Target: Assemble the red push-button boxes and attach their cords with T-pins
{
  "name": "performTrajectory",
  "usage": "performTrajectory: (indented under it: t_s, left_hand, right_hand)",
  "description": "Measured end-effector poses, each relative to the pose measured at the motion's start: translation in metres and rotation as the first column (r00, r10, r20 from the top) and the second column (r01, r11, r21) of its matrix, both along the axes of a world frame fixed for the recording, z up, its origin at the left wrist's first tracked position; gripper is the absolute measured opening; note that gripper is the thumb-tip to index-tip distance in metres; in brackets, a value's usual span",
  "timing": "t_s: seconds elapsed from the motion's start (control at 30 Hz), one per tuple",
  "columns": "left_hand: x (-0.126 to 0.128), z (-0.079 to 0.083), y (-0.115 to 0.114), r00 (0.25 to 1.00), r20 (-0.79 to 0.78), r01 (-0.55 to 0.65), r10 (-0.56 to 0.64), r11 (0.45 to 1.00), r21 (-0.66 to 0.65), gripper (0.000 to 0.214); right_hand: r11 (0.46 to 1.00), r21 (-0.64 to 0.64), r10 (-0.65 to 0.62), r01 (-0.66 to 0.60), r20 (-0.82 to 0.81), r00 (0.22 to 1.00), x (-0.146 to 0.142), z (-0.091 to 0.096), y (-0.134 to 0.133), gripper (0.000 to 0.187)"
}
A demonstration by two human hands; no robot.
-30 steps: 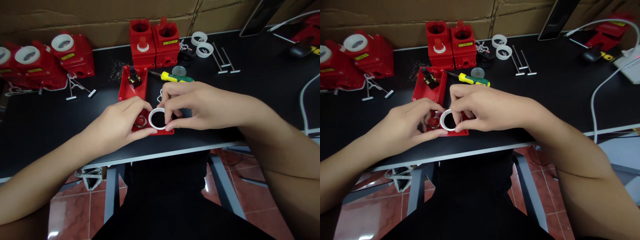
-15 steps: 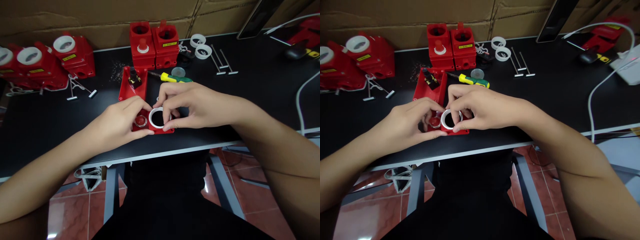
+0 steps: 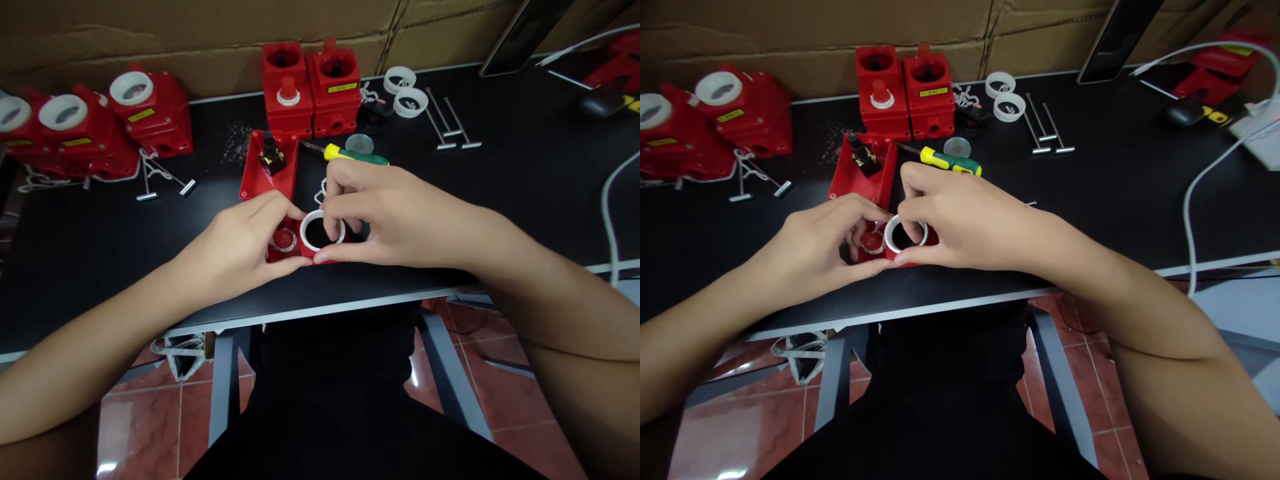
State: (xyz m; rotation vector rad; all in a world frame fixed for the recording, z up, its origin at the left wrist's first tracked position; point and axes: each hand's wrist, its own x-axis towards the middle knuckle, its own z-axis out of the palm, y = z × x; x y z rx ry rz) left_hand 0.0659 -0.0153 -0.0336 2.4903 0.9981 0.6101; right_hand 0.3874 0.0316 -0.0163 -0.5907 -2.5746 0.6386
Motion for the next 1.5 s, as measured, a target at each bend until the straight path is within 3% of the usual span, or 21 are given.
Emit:
performTrajectory:
  t_s: [0.2, 0.33, 0.57, 1.0, 1.2, 1.4, 1.5]
  left_hand:
    - [-0.001, 0.002, 0.002, 0.999, -0.026, 0.045, -0.045, 0.999, -0.009, 0.037]
    - [-0.002, 0.001, 0.003, 0.999, -0.009, 0.041, -0.041, 0.999, 0.012, 0.042]
    - [0.001, 0.000, 0.004, 1.000, -0.011, 0.010, -0.010, 1.000, 0.019, 0.068]
    - [0.008, 0.000, -0.001, 0.998, 0.028, -0.051, 0.050, 0.999, 0.018, 0.061]
    - [0.003, -0.002, 0.004, 0.998, 0.045, -0.033, 0.034, 0.999, -0.008, 0.066]
    - [-0.001, -0.002, 0.005, 0.999, 0.038, -0.005, 0.004, 1.000, 0.012, 0.060]
    - [-0.001, -0.002, 0.005, 0.999, 0.037, -0.006, 0.006, 1.000, 0.008, 0.063]
  right_hand:
    - [0.961, -0.222, 0.159, -0.166, -0.046, 0.986, 0.009, 0.009, 0.012, 0.017]
    - [0.962, -0.225, 0.145, -0.153, -0.053, 0.988, 0.008, 0.009, 0.012, 0.018]
    - [0.975, -0.208, 0.075, -0.082, -0.040, 0.996, 0.002, 0.007, 0.009, 0.022]
    - [0.985, -0.162, -0.071, 0.064, -0.033, 0.997, -0.004, 0.003, -0.001, 0.026]
    - [0.986, -0.165, -0.023, 0.014, -0.050, 0.998, 0.001, 0.001, 0.008, 0.028]
    - [0.927, -0.360, 0.087, -0.105, -0.065, 0.994, 0.011, 0.006, 0.021, 0.027]
    - [0.918, -0.378, 0.099, -0.118, -0.072, 0.993, 0.011, 0.008, 0.022, 0.025]
